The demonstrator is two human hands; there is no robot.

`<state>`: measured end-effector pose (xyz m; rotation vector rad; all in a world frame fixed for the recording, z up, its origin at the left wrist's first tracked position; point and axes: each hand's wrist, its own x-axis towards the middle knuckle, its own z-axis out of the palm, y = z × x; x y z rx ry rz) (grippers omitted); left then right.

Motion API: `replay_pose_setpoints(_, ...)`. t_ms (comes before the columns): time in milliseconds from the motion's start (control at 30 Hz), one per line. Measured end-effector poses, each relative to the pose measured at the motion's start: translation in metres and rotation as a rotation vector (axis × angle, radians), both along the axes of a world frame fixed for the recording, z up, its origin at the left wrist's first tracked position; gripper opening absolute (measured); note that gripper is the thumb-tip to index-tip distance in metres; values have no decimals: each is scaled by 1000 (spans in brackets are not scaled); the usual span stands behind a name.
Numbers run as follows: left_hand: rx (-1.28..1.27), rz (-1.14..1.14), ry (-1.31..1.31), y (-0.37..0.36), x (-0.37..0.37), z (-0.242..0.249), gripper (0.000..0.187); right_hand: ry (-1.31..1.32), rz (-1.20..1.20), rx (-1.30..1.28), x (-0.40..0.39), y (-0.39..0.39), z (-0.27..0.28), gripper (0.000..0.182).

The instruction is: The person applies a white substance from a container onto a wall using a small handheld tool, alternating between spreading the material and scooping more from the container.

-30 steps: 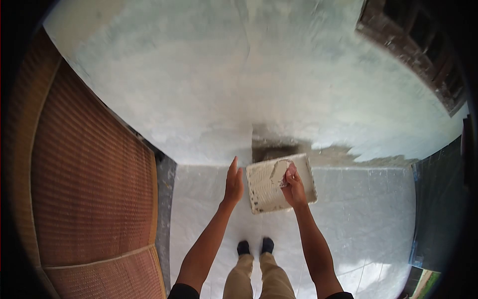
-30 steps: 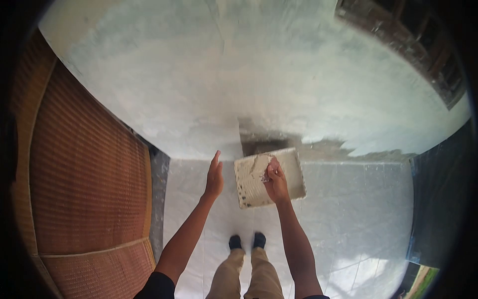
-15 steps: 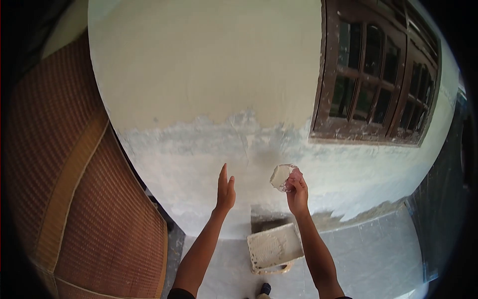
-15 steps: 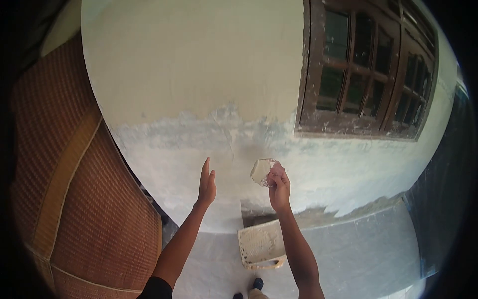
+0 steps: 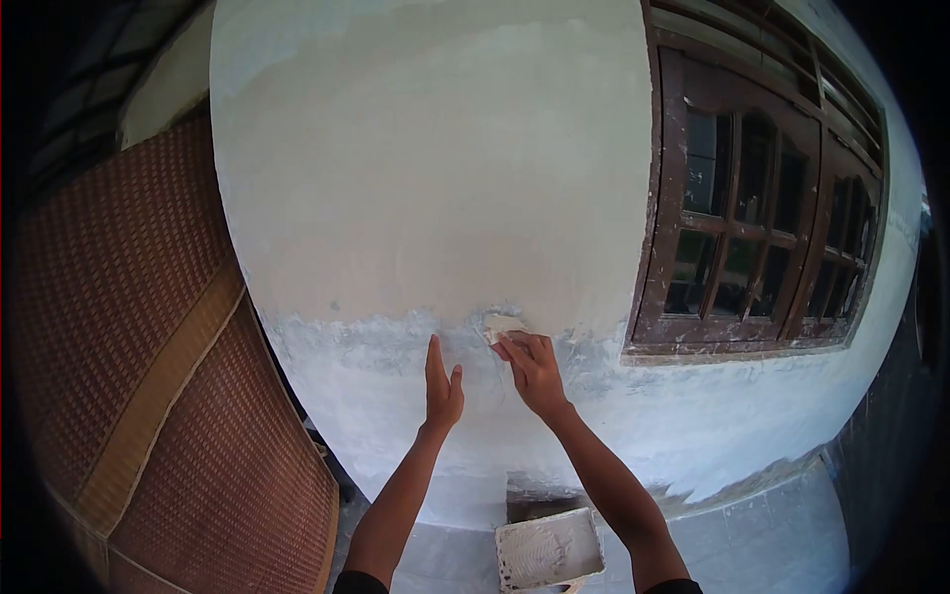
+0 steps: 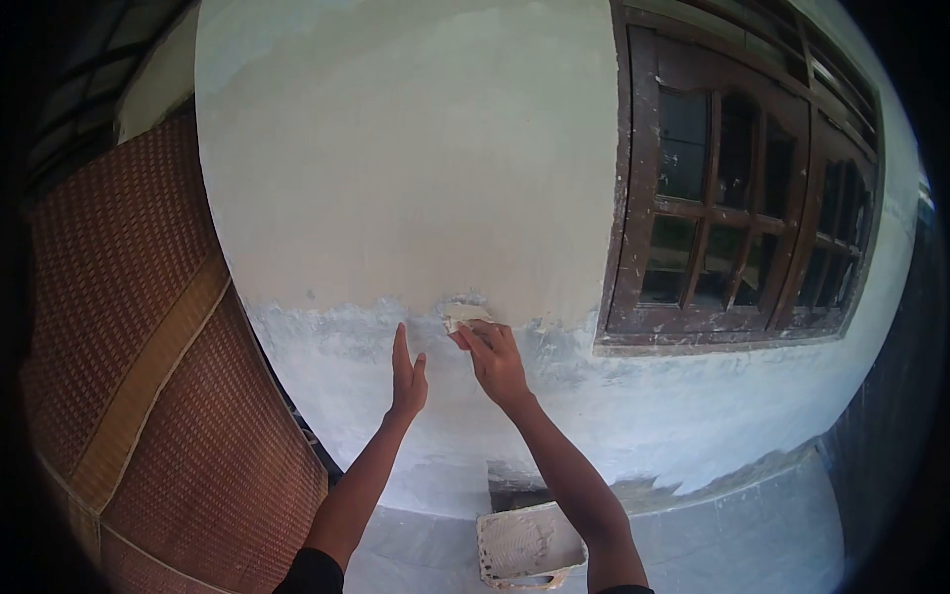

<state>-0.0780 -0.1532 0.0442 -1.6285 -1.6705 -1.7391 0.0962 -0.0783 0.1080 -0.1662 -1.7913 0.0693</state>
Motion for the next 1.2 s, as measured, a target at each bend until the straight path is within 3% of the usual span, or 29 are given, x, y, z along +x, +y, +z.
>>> replay_pose_setpoints(167,28,85,88,2,-19,-11,64,-10,-224,188,-23,17,-17,47)
replay_pose_setpoints(300,21,140,160,7,-31,-17,66,-41,-250,239,-33,24,-25,49)
replay_pose_setpoints(600,-68,229,362,21,-69,-27,67,-80,-379,166,-55,17,-29,49)
replay_pose_setpoints(1200,-8,335,402,70,-89,-75,67,-434,-724,195,-67,17,-37,52)
